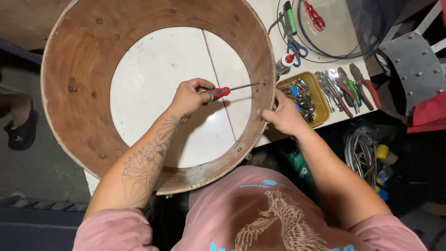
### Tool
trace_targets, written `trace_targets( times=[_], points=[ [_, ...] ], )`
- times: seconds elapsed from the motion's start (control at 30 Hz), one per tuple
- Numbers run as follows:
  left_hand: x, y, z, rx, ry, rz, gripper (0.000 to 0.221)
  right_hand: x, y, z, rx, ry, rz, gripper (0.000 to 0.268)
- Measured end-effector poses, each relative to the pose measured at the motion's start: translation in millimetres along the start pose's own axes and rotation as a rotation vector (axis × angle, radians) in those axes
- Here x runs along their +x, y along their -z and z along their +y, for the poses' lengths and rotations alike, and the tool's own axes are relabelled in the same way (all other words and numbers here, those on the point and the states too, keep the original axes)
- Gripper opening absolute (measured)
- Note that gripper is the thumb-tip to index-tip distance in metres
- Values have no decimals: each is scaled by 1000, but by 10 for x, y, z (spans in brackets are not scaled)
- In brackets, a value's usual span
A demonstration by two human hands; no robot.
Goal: Repairing the internal hardware of a wooden drum shell using a screwdriver and pliers
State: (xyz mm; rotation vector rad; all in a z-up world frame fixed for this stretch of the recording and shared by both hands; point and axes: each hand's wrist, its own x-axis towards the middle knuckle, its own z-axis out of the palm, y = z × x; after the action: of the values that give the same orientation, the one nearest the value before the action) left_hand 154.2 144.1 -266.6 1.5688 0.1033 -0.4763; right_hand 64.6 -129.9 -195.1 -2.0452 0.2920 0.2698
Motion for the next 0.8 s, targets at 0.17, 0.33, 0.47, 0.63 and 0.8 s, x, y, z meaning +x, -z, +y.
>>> trace_targets(
  times=[0.17,0.33,0.47,0.63,0.8],
  points=[
    [89,21,-136,-23,4,-22,39,6,-20,14,8,-20,0,64],
    [140,38,-193,-31,-17,-20,37,31,-32,1,-25,-7,-5,64],
    [90,39,-114,-24,-23,-24,38,25,-58,61,29,-24,-6,66],
    [147,78,-221,-20,-65,-32,40,-39,-8,23,47,24,-16,75],
    [-54,149,90,87,-52,-76,40,-147,127,645,367,15,-18,70]
  ],
)
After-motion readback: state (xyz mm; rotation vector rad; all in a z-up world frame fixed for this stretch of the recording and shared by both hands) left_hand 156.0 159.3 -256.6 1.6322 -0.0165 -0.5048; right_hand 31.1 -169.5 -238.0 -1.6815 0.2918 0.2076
